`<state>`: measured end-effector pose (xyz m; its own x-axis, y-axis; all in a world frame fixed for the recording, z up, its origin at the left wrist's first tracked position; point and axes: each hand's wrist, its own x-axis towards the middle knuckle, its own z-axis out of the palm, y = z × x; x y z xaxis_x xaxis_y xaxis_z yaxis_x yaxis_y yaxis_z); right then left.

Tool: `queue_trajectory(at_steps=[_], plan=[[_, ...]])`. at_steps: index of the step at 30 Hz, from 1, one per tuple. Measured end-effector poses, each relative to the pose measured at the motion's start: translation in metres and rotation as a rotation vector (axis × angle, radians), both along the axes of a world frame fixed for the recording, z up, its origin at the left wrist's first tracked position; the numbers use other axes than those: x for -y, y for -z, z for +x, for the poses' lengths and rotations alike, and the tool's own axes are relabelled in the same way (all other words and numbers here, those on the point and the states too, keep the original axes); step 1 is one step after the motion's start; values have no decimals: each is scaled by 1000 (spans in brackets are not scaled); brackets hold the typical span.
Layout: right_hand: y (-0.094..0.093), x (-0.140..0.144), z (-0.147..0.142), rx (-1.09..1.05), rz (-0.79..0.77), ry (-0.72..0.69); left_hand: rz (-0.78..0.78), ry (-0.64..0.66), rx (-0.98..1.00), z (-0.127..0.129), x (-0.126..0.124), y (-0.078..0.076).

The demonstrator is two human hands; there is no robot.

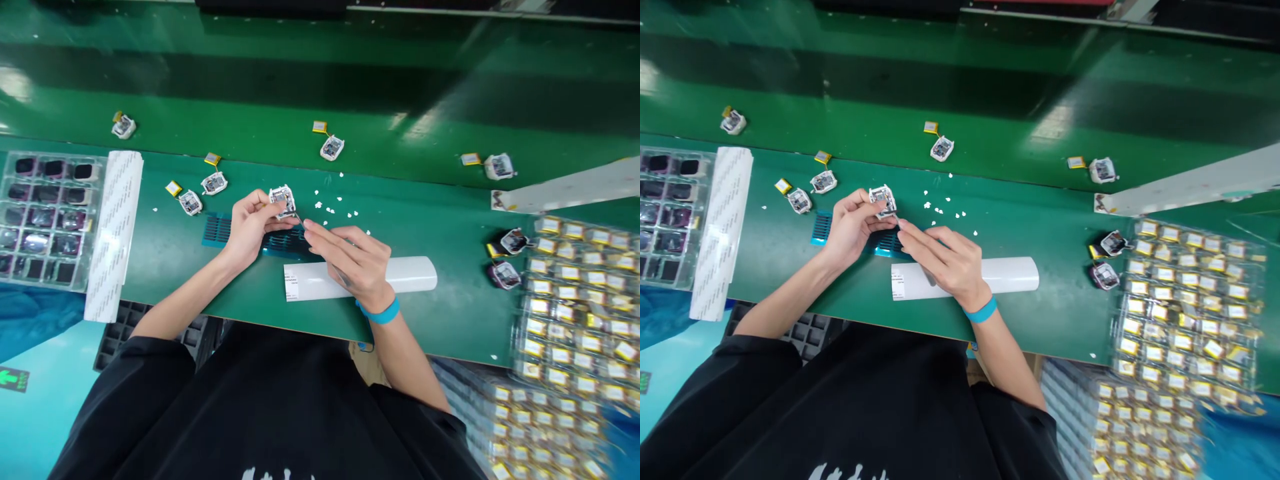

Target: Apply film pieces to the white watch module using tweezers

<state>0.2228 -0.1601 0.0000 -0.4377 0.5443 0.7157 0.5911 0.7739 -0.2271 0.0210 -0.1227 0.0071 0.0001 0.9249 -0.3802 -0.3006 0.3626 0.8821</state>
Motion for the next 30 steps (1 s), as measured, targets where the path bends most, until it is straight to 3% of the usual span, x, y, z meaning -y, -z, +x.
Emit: queue_trajectory(at_steps=[9,19,30], plan=[[-3,0,6,28,-35,-72,11,66,-43,0,4,0],[-1,3,3,35,-32,-76,40,39,-73,2,4,0],[4,2,2,-23,-27,-60,-63,57,-59,0,4,-1]])
